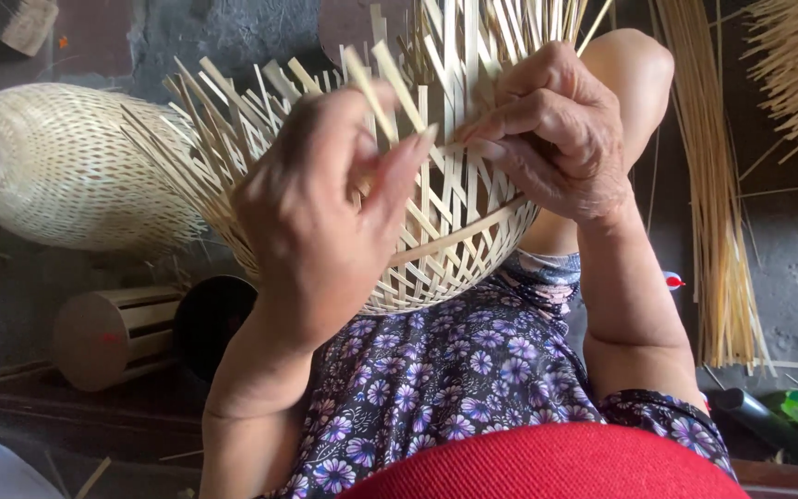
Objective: The person weaves a bamboo basket by hand, interlacing thin strips through the vertical frame and wrapping a long strip around the circumference. They apply glue from a small bottle to secure the structure and continue weaving additional strips into the basket.
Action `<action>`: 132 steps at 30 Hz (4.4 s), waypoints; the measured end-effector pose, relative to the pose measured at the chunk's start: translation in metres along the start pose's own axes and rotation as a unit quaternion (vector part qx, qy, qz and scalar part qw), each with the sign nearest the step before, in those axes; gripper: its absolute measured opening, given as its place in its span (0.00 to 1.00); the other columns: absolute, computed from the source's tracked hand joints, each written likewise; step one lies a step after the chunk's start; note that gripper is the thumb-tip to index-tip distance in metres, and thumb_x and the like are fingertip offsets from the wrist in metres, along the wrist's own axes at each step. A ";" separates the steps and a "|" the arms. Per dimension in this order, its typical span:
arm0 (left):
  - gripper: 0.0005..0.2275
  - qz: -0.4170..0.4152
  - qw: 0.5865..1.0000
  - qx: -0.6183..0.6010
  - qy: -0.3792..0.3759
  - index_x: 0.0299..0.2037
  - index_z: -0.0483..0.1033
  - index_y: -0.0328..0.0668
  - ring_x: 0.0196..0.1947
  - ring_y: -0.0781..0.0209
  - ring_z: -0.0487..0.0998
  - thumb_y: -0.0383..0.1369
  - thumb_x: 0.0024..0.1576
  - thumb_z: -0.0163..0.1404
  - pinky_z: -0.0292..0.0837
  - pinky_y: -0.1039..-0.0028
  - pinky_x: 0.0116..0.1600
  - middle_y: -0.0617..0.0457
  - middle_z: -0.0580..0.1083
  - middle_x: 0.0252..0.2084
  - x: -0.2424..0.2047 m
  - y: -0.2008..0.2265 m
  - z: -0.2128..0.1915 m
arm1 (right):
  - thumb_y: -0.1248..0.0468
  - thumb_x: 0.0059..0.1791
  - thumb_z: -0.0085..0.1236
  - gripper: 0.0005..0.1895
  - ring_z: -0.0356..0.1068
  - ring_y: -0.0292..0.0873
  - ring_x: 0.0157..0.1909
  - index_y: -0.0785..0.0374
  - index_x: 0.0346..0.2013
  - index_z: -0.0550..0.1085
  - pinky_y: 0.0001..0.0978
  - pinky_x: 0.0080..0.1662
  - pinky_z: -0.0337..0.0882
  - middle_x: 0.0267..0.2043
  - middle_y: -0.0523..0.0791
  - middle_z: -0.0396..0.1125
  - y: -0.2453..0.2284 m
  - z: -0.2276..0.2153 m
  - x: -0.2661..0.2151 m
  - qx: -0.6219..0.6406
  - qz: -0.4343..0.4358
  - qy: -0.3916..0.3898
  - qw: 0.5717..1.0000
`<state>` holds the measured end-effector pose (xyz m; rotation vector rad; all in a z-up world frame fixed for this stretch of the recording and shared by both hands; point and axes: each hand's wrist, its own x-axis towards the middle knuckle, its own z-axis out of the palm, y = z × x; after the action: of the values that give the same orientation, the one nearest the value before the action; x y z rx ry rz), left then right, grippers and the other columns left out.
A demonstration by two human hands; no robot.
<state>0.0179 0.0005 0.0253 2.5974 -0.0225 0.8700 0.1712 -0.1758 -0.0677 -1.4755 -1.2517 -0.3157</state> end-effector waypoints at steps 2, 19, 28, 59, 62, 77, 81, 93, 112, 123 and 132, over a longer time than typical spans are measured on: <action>0.21 -0.003 0.999 -0.036 -0.009 0.57 0.68 0.33 0.27 0.71 0.71 0.39 0.62 0.59 0.67 0.81 0.30 0.58 0.72 0.30 -0.009 0.002 -0.012 | 0.45 0.37 0.68 0.27 0.63 0.40 0.48 0.56 0.44 0.80 0.33 0.47 0.69 0.42 0.40 0.65 0.001 -0.004 0.003 -0.032 -0.043 -0.029 0.998; 0.48 0.011 0.984 0.155 0.090 0.77 0.46 0.45 0.59 0.57 0.65 0.72 0.57 0.45 0.61 0.60 0.69 0.48 0.65 0.61 -0.101 -0.095 -0.043 | 0.35 0.29 0.69 0.46 0.58 0.44 0.58 0.53 0.56 0.76 0.42 0.62 0.63 0.53 0.43 0.61 0.004 0.004 -0.019 -0.038 0.021 -0.026 0.999; 0.51 0.000 0.988 0.149 0.040 0.75 0.50 0.41 0.50 0.59 0.66 0.76 0.53 0.43 0.53 0.57 0.67 0.51 0.69 0.54 -0.090 -0.094 -0.054 | 0.30 0.31 0.65 0.54 0.62 0.47 0.59 0.59 0.62 0.67 0.41 0.60 0.66 0.57 0.46 0.63 -0.016 0.000 -0.006 -0.149 0.040 -0.028 0.988; 0.22 -0.174 0.957 -0.150 0.180 0.78 0.51 0.46 0.78 0.52 0.56 0.41 0.75 0.29 0.53 0.64 0.81 0.49 0.55 0.78 -0.198 -0.182 0.034 | 0.36 0.34 0.76 0.44 0.62 0.39 0.43 0.55 0.53 0.68 0.34 0.45 0.68 0.39 0.40 0.61 -0.065 0.038 -0.033 -0.116 -0.091 0.112 0.983; 0.18 -0.157 0.949 -0.193 0.196 0.72 0.56 0.45 0.68 0.56 0.60 0.38 0.73 0.34 0.56 0.67 0.72 0.50 0.59 0.69 -0.181 -0.193 0.044 | 0.39 0.28 0.76 0.44 0.61 0.40 0.42 0.55 0.51 0.70 0.35 0.43 0.69 0.38 0.41 0.60 -0.056 0.039 -0.030 -0.150 -0.083 0.090 0.981; 0.20 -0.028 0.983 -0.111 0.143 0.62 0.66 0.42 0.48 0.62 0.75 0.23 0.63 0.58 0.69 0.77 0.56 0.52 0.76 0.50 -0.078 -0.077 -0.039 | 0.35 0.28 0.76 0.53 0.64 0.39 0.46 0.58 0.57 0.65 0.31 0.46 0.70 0.46 0.42 0.63 -0.064 0.040 -0.011 -0.183 0.036 0.021 0.982; 0.29 -0.009 0.996 -0.029 0.084 0.72 0.55 0.35 0.53 0.61 0.74 0.21 0.63 0.57 0.68 0.70 0.65 0.47 0.77 0.55 -0.057 -0.058 -0.044 | 0.36 0.26 0.75 0.53 0.61 0.41 0.48 0.58 0.56 0.65 0.34 0.46 0.67 0.46 0.42 0.64 -0.069 0.038 -0.007 -0.202 0.013 0.005 0.979; 0.14 0.106 0.967 -0.148 0.178 0.48 0.71 0.50 0.36 0.67 0.79 0.22 0.58 0.60 0.68 0.73 0.53 0.57 0.79 0.42 -0.054 -0.091 -0.035 | 0.38 0.27 0.79 0.52 0.57 0.41 0.50 0.58 0.57 0.67 0.31 0.48 0.65 0.46 0.43 0.60 -0.062 0.038 -0.011 -0.197 0.027 0.011 0.980; 0.08 0.097 0.946 -0.294 0.098 0.38 0.71 0.55 0.42 0.72 0.73 0.29 0.60 0.59 0.59 0.74 0.57 0.64 0.74 0.36 -0.042 -0.082 -0.031 | 0.37 0.30 0.71 0.38 0.63 0.39 0.52 0.55 0.48 0.80 0.35 0.55 0.62 0.47 0.37 0.70 -0.081 0.041 0.011 -0.173 0.012 -0.006 0.985; 0.11 0.094 0.956 -0.255 0.110 0.42 0.68 0.49 0.46 0.66 0.69 0.30 0.55 0.59 0.61 0.69 0.57 0.59 0.74 0.40 -0.044 -0.087 -0.035 | 0.38 0.32 0.72 0.39 0.65 0.39 0.51 0.57 0.49 0.79 0.31 0.53 0.65 0.48 0.39 0.73 -0.079 0.040 0.010 -0.161 0.012 -0.013 0.987; 0.18 0.106 0.975 -0.051 0.186 0.50 0.68 0.48 0.42 0.65 0.67 0.27 0.57 0.66 0.59 0.70 0.53 0.60 0.72 0.42 -0.044 -0.075 -0.017 | 0.37 0.30 0.71 0.39 0.63 0.39 0.49 0.54 0.47 0.80 0.36 0.58 0.60 0.46 0.38 0.70 -0.080 0.040 0.010 -0.191 0.008 -0.003 0.981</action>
<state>-0.0167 0.0715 -0.0149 2.3266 -0.2362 1.3825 0.0936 -0.1517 -0.0295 -1.8116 -1.2274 -0.5657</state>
